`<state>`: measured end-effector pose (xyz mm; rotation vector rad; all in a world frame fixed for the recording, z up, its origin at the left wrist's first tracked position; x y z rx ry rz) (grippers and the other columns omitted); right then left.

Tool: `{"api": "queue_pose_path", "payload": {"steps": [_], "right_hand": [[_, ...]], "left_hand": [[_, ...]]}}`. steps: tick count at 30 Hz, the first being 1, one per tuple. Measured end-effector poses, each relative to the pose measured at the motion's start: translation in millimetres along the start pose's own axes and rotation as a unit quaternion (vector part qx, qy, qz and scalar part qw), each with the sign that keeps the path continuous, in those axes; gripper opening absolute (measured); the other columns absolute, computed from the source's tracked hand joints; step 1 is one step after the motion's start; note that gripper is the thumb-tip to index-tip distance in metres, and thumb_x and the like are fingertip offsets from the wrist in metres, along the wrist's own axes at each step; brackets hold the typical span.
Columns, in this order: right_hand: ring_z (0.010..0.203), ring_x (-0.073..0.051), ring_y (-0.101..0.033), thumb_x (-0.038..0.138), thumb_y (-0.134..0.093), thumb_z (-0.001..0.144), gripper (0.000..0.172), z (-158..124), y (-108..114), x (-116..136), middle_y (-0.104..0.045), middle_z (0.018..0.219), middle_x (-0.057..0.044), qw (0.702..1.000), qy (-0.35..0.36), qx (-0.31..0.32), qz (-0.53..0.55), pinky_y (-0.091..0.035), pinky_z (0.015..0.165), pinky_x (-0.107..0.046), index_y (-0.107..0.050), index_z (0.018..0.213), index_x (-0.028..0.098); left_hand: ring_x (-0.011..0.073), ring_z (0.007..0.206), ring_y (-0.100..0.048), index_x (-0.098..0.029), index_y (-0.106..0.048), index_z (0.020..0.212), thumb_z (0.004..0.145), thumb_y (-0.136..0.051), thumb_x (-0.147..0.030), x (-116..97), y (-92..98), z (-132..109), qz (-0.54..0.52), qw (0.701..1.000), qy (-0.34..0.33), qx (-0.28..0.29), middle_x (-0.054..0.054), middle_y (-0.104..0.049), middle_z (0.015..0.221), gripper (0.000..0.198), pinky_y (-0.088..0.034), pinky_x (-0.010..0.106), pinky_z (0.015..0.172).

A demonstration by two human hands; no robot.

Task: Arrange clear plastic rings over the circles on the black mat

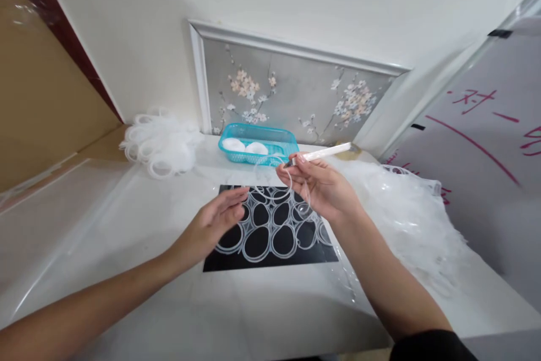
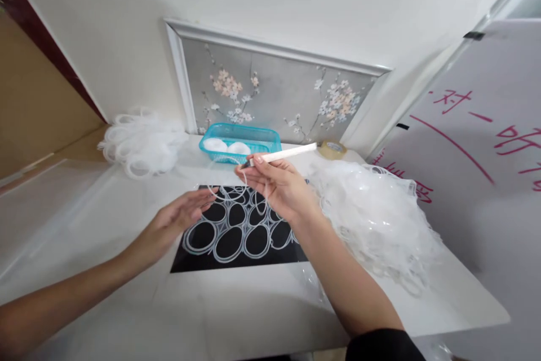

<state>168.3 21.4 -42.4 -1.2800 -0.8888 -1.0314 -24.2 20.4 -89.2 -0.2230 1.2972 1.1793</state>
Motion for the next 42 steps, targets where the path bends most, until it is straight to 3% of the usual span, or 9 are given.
{"api": "queue_pose_path", "payload": {"steps": [3,6,10,13,16,21,34,38,42], "right_hand": [[0.079,-0.019,-0.07,0.038,-0.071,0.072,0.016,-3,-21,12,-0.07,0.066,0.001,0.997,-0.039,0.035,0.052,-0.055,0.086,-0.043,-0.068,0.076,0.022],[0.072,-0.016,-0.07,0.037,-0.069,0.073,0.014,-6,-27,23,-0.068,0.062,0.004,0.992,-0.043,0.064,0.095,-0.056,0.083,-0.039,-0.066,0.077,0.024],[0.073,-0.014,-0.07,0.034,-0.066,0.078,0.011,-16,-25,35,-0.067,0.06,0.006,0.982,-0.041,0.106,0.152,-0.058,0.08,-0.032,-0.063,0.075,0.024],[0.075,-0.012,-0.071,0.03,-0.064,0.082,0.007,-25,-19,41,-0.07,0.064,0.006,0.977,-0.049,0.11,0.179,-0.058,0.08,-0.027,-0.062,0.078,0.023],[0.076,-0.011,-0.071,0.03,-0.06,0.085,0.008,-33,-17,48,-0.071,0.068,0.006,0.975,-0.045,0.117,0.182,-0.057,0.08,-0.025,-0.061,0.08,0.024],[0.079,-0.011,-0.071,0.03,-0.053,0.089,0.013,-41,-18,52,-0.071,0.068,0.006,0.979,-0.036,0.102,0.172,-0.057,0.078,-0.025,-0.061,0.08,0.025],[0.086,-0.016,-0.07,0.033,-0.058,0.085,0.011,-31,-18,35,-0.072,0.077,0.001,0.986,-0.035,0.088,0.136,-0.057,0.082,-0.032,-0.064,0.085,0.024],[0.08,-0.016,-0.07,0.03,-0.061,0.082,0.008,-27,-22,28,-0.071,0.073,0.001,0.98,-0.063,0.08,0.17,-0.056,0.082,-0.033,-0.065,0.081,0.023],[0.067,-0.012,-0.067,0.025,-0.067,0.077,0.004,-22,-25,17,-0.071,0.07,0.001,0.972,-0.091,0.088,0.197,-0.056,0.07,-0.024,-0.067,0.078,0.021]], "left_hand": [[0.0232,0.109,-0.062,-0.016,-0.039,0.135,0.102,-0.008,-0.036,-36,4.6,36,-0.115,0.993,-0.003,0.026,0.015,-0.056,0.129,0.049,-0.055,0.037,0.088],[0.0233,0.099,-0.066,-0.016,-0.048,0.128,0.1,0.0,-0.041,-69,8.7,54,-0.105,0.994,-0.013,0.016,0.013,-0.061,0.121,0.06,-0.057,0.039,0.084],[0.0213,0.091,-0.068,-0.018,-0.063,0.101,0.098,-0.039,-0.036,-92,5.6,52,-0.222,0.975,0.017,-0.022,0.006,-0.069,0.103,0.03,-0.058,0.034,0.082],[0.0178,0.088,-0.069,-0.018,-0.066,0.087,0.09,-0.057,-0.026,-101,-7.1,45,-0.411,0.908,0.073,-0.032,0.002,-0.071,0.095,0.012,-0.058,0.026,0.079],[0.0169,0.093,-0.068,-0.017,-0.067,0.086,0.089,-0.059,-0.02,-111,-19.3,39,-0.513,0.852,0.1,-0.033,0.003,-0.071,0.098,0.009,-0.057,0.022,0.082],[0.0196,0.108,-0.062,-0.016,-0.068,0.088,0.091,-0.056,-0.016,-120,-26.0,28,-0.56,0.821,0.106,-0.024,0.004,-0.071,0.101,0.013,-0.053,0.025,0.092],[0.0186,0.104,-0.064,-0.017,-0.07,0.091,0.088,-0.06,-0.014,-121,-23.9,19,-0.571,0.811,0.128,-0.026,0.002,-0.072,0.101,0.011,-0.054,0.021,0.087],[0.0184,0.1,-0.066,-0.017,-0.07,0.086,0.085,-0.064,-0.012,-121,-23.5,19,-0.576,0.805,0.134,-0.038,0.002,-0.073,0.098,0.008,-0.055,0.021,0.085],[0.0195,0.099,-0.066,-0.015,-0.07,0.084,0.084,-0.065,-0.014,-121,-21.5,18,-0.577,0.802,0.142,-0.057,0.005,-0.071,0.105,0.005,-0.056,0.02,0.083]]}}
Point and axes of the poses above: each hand's wrist, its own z-axis towards the middle knuckle, its own y-axis out of the back of the hand, x = y × z, the point moved 6 cm from there along z, towards the middle knuckle
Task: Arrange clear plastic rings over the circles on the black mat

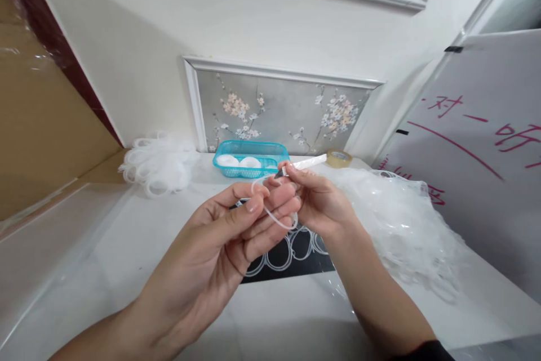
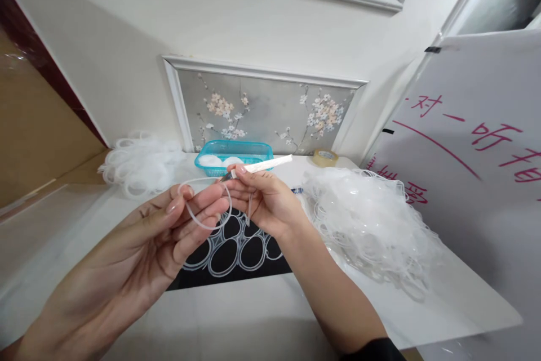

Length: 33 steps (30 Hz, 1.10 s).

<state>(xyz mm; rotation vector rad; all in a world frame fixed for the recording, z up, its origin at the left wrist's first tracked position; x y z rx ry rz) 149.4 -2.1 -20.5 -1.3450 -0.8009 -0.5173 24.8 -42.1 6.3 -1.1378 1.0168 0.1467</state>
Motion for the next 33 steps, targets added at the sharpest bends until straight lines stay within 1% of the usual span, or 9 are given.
{"api": "queue_pose_path", "payload": {"steps": [7,11,15,20,23,26,28,31,33], "right_hand": [[0.061,-0.007,-0.061,0.023,-0.072,0.071,0.012,10,-1,-24,-0.066,0.067,0.001,0.999,-0.021,0.031,-0.002,-0.052,0.061,-0.016,-0.067,0.077,0.014],[0.055,-0.007,-0.058,0.021,-0.069,0.072,0.009,10,-4,-33,-0.062,0.061,0.002,0.997,-0.069,0.041,0.015,-0.051,0.057,-0.017,-0.063,0.073,0.014],[0.066,-0.009,-0.063,0.025,-0.061,0.081,0.005,9,-4,-28,-0.068,0.08,0.0,0.991,-0.097,0.068,0.063,-0.054,0.063,-0.022,-0.063,0.082,0.02],[0.07,-0.007,-0.062,0.041,-0.042,0.092,0.024,5,9,1,-0.065,0.107,0.004,0.999,0.039,0.011,-0.008,-0.055,0.073,-0.027,-0.063,0.086,0.031],[0.07,-0.009,-0.062,0.052,-0.03,0.093,0.035,-8,11,26,-0.062,0.112,0.007,0.98,0.178,-0.032,-0.088,-0.055,0.073,-0.031,-0.063,0.093,0.04],[0.074,-0.011,-0.064,0.055,-0.036,0.091,0.032,-19,5,29,-0.064,0.108,0.007,0.964,0.23,-0.026,-0.127,-0.055,0.074,-0.031,-0.064,0.091,0.042],[0.076,-0.013,-0.066,0.049,-0.047,0.089,0.023,-19,3,8,-0.068,0.097,0.005,0.968,0.203,-0.017,-0.146,-0.054,0.078,-0.033,-0.067,0.086,0.038],[0.081,-0.018,-0.067,0.037,-0.06,0.084,0.012,-15,9,-55,-0.071,0.083,0.001,0.958,0.115,-0.004,-0.262,-0.052,0.082,-0.037,-0.07,0.081,0.029],[0.084,-0.021,-0.068,0.033,-0.061,0.083,0.013,-13,16,-102,-0.073,0.083,-0.003,0.918,0.069,0.021,-0.391,-0.051,0.081,-0.038,-0.071,0.083,0.024]], "left_hand": [[0.0194,0.101,-0.066,-0.015,-0.071,0.083,0.089,-0.059,-0.016,-1,4.0,1,-0.003,0.998,-0.007,-0.054,0.007,-0.071,0.102,0.013,-0.056,0.019,0.082],[0.0177,0.097,-0.068,-0.014,-0.07,0.084,0.09,-0.056,-0.015,-1,7.1,4,-0.01,0.998,-0.009,-0.069,0.006,-0.072,0.098,0.015,-0.057,0.018,0.08],[0.0168,0.088,-0.07,-0.015,-0.069,0.082,0.088,-0.059,-0.014,-5,17.0,11,0.001,0.996,-0.026,-0.086,0.004,-0.073,0.09,0.012,-0.059,0.019,0.076],[0.0159,0.079,-0.071,-0.014,-0.068,0.078,0.085,-0.06,-0.013,-8,36.0,27,0.044,0.991,-0.011,-0.122,0.004,-0.073,0.083,0.01,-0.059,0.016,0.068],[0.0168,0.077,-0.071,-0.014,-0.067,0.087,0.083,-0.063,-0.016,-6,46.2,38,0.099,0.99,0.011,-0.102,0.006,-0.072,0.092,0.006,-0.059,0.018,0.067],[0.0198,0.084,-0.07,-0.016,-0.064,0.097,0.082,-0.065,-0.022,-6,72.1,36,0.201,0.974,-0.026,-0.096,0.008,-0.07,0.102,0.016,-0.058,0.026,0.075],[0.0207,0.089,-0.069,-0.016,-0.064,0.098,0.084,-0.063,-0.028,-2,99.3,21,0.353,0.929,-0.055,-0.093,0.008,-0.07,0.1,0.018,-0.056,0.03,0.082],[0.0212,0.094,-0.067,-0.019,-0.067,0.097,0.087,-0.059,-0.028,18,138.4,-17,0.622,0.78,-0.064,-0.016,0.006,-0.071,0.1,0.016,-0.053,0.034,0.089],[0.0226,0.105,-0.064,-0.02,-0.067,0.101,0.087,-0.057,-0.024,33,154.0,-44,0.713,0.691,-0.103,0.068,0.006,-0.069,0.11,0.018,-0.05,0.035,0.095]]}}
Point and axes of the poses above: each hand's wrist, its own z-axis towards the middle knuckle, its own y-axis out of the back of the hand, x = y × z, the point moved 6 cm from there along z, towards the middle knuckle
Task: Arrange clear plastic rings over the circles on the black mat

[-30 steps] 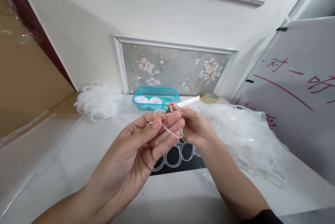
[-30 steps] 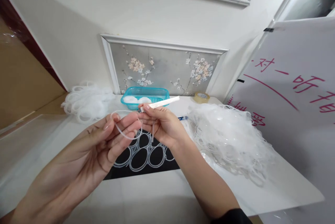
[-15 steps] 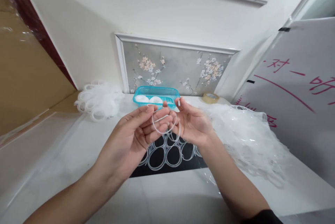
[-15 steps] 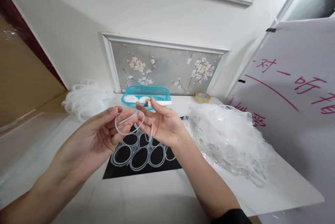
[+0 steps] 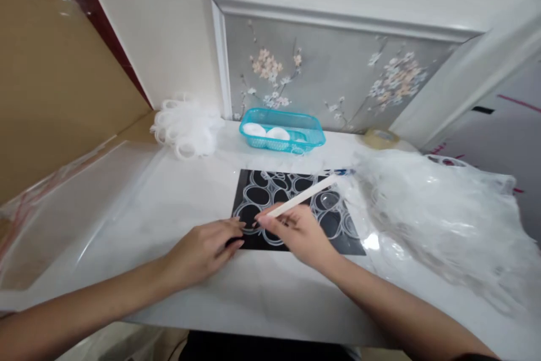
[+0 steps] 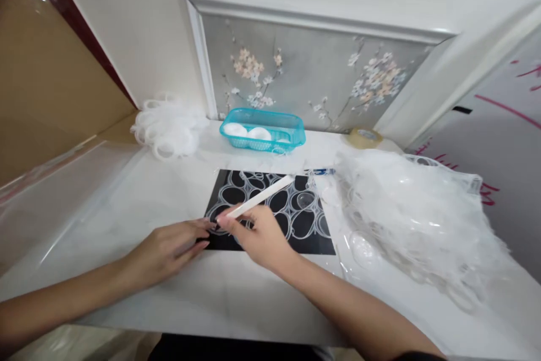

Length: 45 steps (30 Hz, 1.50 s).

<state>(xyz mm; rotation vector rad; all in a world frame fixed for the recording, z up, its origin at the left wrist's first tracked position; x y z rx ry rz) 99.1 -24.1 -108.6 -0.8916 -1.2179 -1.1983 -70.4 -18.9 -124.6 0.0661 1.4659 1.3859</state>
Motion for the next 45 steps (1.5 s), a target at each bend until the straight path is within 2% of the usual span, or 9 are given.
{"api": "queue_pose_path", "payload": {"steps": [3,6,14,23,30,35,40,43,45], "right_hand": [[0.09,-0.023,-0.067,0.03,-0.06,0.083,0.016,-2,-22,-41,-0.073,0.094,-0.007,0.993,-0.005,0.014,-0.115,-0.05,0.083,-0.039,-0.071,0.09,0.021],[0.085,-0.021,-0.068,0.031,-0.058,0.085,0.017,1,-21,-59,-0.073,0.094,-0.007,0.99,-0.03,-0.019,-0.137,-0.051,0.077,-0.035,-0.07,0.091,0.019],[0.08,-0.021,-0.067,0.032,-0.057,0.086,0.016,2,-21,-59,-0.073,0.087,-0.006,0.984,-0.038,-0.025,-0.173,-0.05,0.073,-0.032,-0.069,0.085,0.021],[0.08,-0.02,-0.067,0.033,-0.057,0.086,0.017,1,-20,-63,-0.073,0.087,-0.006,0.983,-0.056,-0.021,-0.173,-0.05,0.072,-0.031,-0.069,0.086,0.021],[0.086,-0.022,-0.067,0.032,-0.056,0.087,0.017,1,-20,-61,-0.072,0.091,-0.006,0.978,-0.026,-0.017,-0.207,-0.051,0.079,-0.035,-0.07,0.087,0.022],[0.117,-0.023,-0.056,0.021,-0.046,0.091,0.024,-7,-36,-55,-0.072,0.103,-0.005,0.95,0.107,0.091,-0.278,-0.044,0.101,-0.045,-0.068,0.097,0.025],[0.116,-0.026,-0.057,0.017,-0.046,0.089,0.026,-2,-40,-49,-0.069,0.112,-0.01,0.901,0.166,0.18,-0.358,-0.043,0.101,-0.047,-0.066,0.104,0.022],[0.11,-0.024,-0.06,0.017,-0.048,0.088,0.024,35,-13,-22,-0.07,0.108,-0.007,0.909,0.189,0.121,-0.35,-0.044,0.098,-0.042,-0.068,0.099,0.024],[0.102,-0.021,-0.063,0.019,-0.048,0.089,0.022,62,20,5,-0.071,0.103,-0.001,0.925,0.192,-0.007,-0.327,-0.045,0.094,-0.037,-0.068,0.093,0.027]], "left_hand": [[0.0228,0.115,-0.058,-0.018,-0.065,0.106,0.088,-0.054,-0.018,1,-15.3,-29,0.093,0.989,-0.11,0.043,0.01,-0.062,0.122,0.021,-0.045,0.035,0.101],[0.0231,0.117,-0.057,-0.015,-0.063,0.108,0.089,-0.051,-0.016,-1,-21.1,-35,0.116,0.982,-0.143,0.047,0.013,-0.06,0.125,0.022,-0.043,0.035,0.103],[0.0242,0.124,-0.05,-0.015,-0.062,0.108,0.09,-0.046,-0.018,1,-29.9,-28,0.11,0.984,-0.11,0.086,0.013,-0.054,0.131,0.024,-0.038,0.038,0.107],[0.0315,0.121,-0.051,-0.008,-0.063,0.11,0.088,-0.047,-0.016,0,-31.3,-25,0.108,0.983,-0.124,0.076,0.022,-0.054,0.128,0.028,-0.041,0.045,0.103],[0.0298,0.123,-0.05,-0.01,-0.061,0.112,0.088,-0.046,-0.017,2,-32.6,-24,0.095,0.987,-0.107,0.078,0.019,-0.055,0.128,0.029,-0.04,0.045,0.104],[0.0288,0.121,-0.051,-0.011,-0.06,0.113,0.088,-0.045,-0.02,3,-35.0,-23,0.127,0.981,-0.115,0.087,0.018,-0.059,0.124,0.03,-0.043,0.042,0.101],[0.0273,0.121,-0.049,-0.012,-0.058,0.112,0.088,-0.045,-0.022,4,-31.4,-23,0.107,0.983,-0.118,0.087,0.017,-0.059,0.122,0.029,-0.044,0.041,0.101],[0.0258,0.124,-0.047,-0.014,-0.057,0.11,0.087,-0.046,-0.021,7,-27.6,-24,0.08,0.988,-0.094,0.091,0.015,-0.056,0.128,0.026,-0.044,0.04,0.101],[0.025,0.126,-0.046,-0.014,-0.057,0.109,0.087,-0.047,-0.02,8,-25.5,-25,0.065,0.99,-0.075,0.097,0.014,-0.054,0.131,0.024,-0.044,0.04,0.101]]}}
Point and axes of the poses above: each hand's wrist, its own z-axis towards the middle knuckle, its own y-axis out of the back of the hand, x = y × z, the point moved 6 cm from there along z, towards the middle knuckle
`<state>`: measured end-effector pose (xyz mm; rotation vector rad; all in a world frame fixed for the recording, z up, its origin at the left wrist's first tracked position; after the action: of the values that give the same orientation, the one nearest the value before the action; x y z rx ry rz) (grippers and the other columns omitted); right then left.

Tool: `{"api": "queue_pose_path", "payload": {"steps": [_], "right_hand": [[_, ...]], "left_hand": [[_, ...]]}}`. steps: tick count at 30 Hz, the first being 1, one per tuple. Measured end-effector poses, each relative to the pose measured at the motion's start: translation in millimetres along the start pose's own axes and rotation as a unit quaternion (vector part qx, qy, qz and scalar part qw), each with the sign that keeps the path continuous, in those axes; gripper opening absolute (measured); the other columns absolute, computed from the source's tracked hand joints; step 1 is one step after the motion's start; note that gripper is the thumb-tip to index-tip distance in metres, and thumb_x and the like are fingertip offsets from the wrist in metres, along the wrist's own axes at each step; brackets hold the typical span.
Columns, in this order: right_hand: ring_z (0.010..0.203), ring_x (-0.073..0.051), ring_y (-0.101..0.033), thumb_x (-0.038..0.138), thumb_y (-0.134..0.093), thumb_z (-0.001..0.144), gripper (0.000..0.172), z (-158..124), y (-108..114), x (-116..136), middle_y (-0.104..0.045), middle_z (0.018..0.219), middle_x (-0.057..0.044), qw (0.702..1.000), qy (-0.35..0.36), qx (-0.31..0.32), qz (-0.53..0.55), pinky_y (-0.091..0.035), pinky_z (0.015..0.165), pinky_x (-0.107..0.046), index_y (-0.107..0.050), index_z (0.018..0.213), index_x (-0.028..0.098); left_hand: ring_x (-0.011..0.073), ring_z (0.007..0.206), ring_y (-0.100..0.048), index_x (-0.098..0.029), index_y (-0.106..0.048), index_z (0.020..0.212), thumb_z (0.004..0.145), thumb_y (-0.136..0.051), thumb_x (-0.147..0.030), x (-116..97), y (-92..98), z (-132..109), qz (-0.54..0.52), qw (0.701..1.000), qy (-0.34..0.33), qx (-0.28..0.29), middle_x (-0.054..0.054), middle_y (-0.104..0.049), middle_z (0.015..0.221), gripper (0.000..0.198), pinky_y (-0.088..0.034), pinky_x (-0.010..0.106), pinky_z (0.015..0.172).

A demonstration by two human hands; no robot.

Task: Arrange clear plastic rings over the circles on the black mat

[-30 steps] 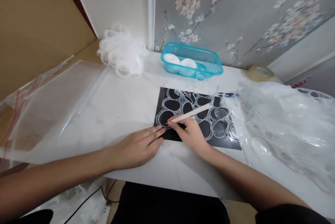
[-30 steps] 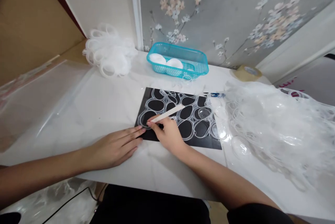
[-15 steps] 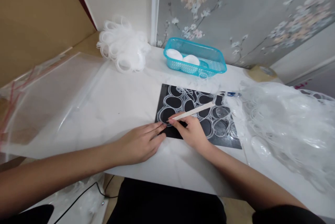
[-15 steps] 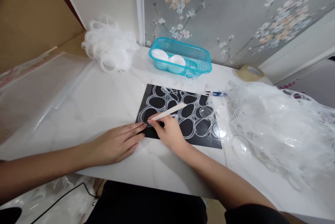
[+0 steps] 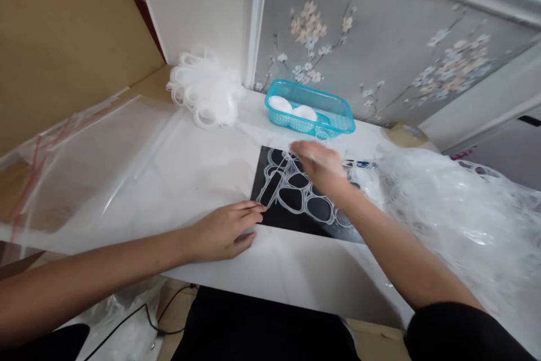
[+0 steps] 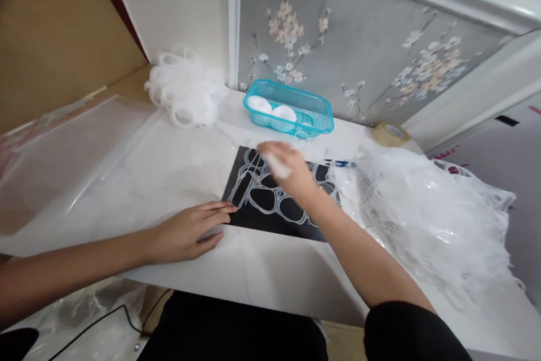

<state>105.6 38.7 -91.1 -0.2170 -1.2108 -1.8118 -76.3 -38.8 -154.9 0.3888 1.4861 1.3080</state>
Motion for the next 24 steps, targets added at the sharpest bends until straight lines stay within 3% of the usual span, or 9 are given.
{"api": "queue_pose_path", "payload": {"steps": [3,7,9,11,14,17,19,22,24], "right_hand": [[0.09,-0.019,-0.063,0.027,-0.054,0.088,0.016,20,44,-6,-0.07,0.093,0.003,0.984,-0.091,-0.149,0.015,-0.046,0.085,-0.032,-0.069,0.083,0.029],[0.087,-0.017,-0.063,0.035,-0.059,0.085,0.016,-5,44,6,-0.07,0.092,-0.001,0.968,-0.182,-0.116,0.128,-0.047,0.084,-0.03,-0.069,0.078,0.025],[0.086,-0.018,-0.066,0.036,-0.066,0.08,0.013,-30,43,9,-0.071,0.082,-0.001,0.925,-0.23,-0.127,0.273,-0.049,0.086,-0.034,-0.068,0.08,0.023],[0.085,-0.019,-0.069,0.033,-0.073,0.074,0.015,-56,47,8,-0.071,0.071,0.001,0.843,-0.287,-0.15,0.429,-0.051,0.088,-0.035,-0.068,0.081,0.022],[0.082,-0.017,-0.07,0.028,-0.078,0.069,0.017,-92,58,5,-0.073,0.07,-0.001,0.704,-0.383,-0.166,0.575,-0.054,0.082,-0.03,-0.069,0.08,0.02],[0.078,-0.014,-0.071,0.022,-0.079,0.067,0.015,-119,74,5,-0.075,0.079,-0.001,0.601,-0.426,-0.189,0.649,-0.056,0.074,-0.024,-0.069,0.078,0.02],[0.077,-0.013,-0.071,0.019,-0.079,0.067,0.014,-131,86,7,-0.075,0.079,0.0,0.567,-0.417,-0.207,0.68,-0.056,0.074,-0.023,-0.069,0.077,0.02],[0.077,-0.012,-0.071,0.017,-0.077,0.07,0.011,-148,109,10,-0.075,0.078,0.002,0.546,-0.379,-0.223,0.713,-0.055,0.074,-0.022,-0.069,0.078,0.021],[0.078,-0.011,-0.071,0.017,-0.075,0.073,0.009,-160,127,13,-0.075,0.079,0.003,0.538,-0.353,-0.23,0.731,-0.055,0.075,-0.021,-0.069,0.079,0.021]], "left_hand": [[0.0242,0.127,-0.046,-0.015,-0.056,0.11,0.088,-0.048,-0.02,2,2.4,-3,-0.016,1.0,0.014,0.007,0.013,-0.054,0.132,0.024,-0.043,0.04,0.102],[0.0215,0.124,-0.048,-0.017,-0.054,0.112,0.09,-0.048,-0.021,4,10.7,-6,-0.036,0.999,0.012,-0.029,0.012,-0.054,0.132,0.023,-0.041,0.04,0.103],[0.0209,0.124,-0.047,-0.018,-0.053,0.113,0.091,-0.047,-0.023,7,16.7,-2,-0.03,0.998,0.015,-0.061,0.011,-0.051,0.134,0.023,-0.041,0.04,0.103],[0.0216,0.125,-0.046,-0.019,-0.052,0.117,0.092,-0.047,-0.029,13,21.6,10,-0.003,0.996,0.033,-0.083,0.011,-0.05,0.135,0.027,-0.039,0.041,0.103],[0.0236,0.127,-0.042,-0.019,-0.046,0.127,0.091,-0.049,-0.039,28,25.6,52,0.052,0.993,0.066,-0.081,0.011,-0.047,0.137,0.041,-0.034,0.042,0.106],[0.0285,0.132,-0.033,-0.014,-0.038,0.137,0.082,-0.058,-0.05,40,25.8,118,0.099,0.991,0.079,-0.05,0.015,-0.039,0.142,0.068,-0.027,0.042,0.109],[0.0333,0.127,-0.037,-0.011,-0.041,0.134,0.074,-0.064,-0.052,45,18.0,164,0.116,0.987,0.107,0.024,0.019,-0.046,0.136,0.077,-0.031,0.043,0.104],[0.0301,0.088,-0.06,-0.01,-0.066,0.098,0.071,-0.064,-0.037,37,2.4,221,0.116,0.972,0.122,0.167,0.014,-0.067,0.091,0.038,-0.044,0.037,0.079],[0.0231,0.065,-0.059,-0.013,-0.066,0.07,0.067,-0.063,-0.026,16,3.7,254,0.113,0.966,0.096,0.212,0.008,-0.065,0.067,0.013,-0.043,0.031,0.065]]}}
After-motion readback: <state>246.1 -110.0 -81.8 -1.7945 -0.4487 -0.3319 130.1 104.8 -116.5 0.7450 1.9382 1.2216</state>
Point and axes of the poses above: each hand's wrist, its own z-axis towards the middle knuckle, its own y-axis out of the back of the hand, x = y × z, the point moved 6 cm from there along z, towards the middle knuckle
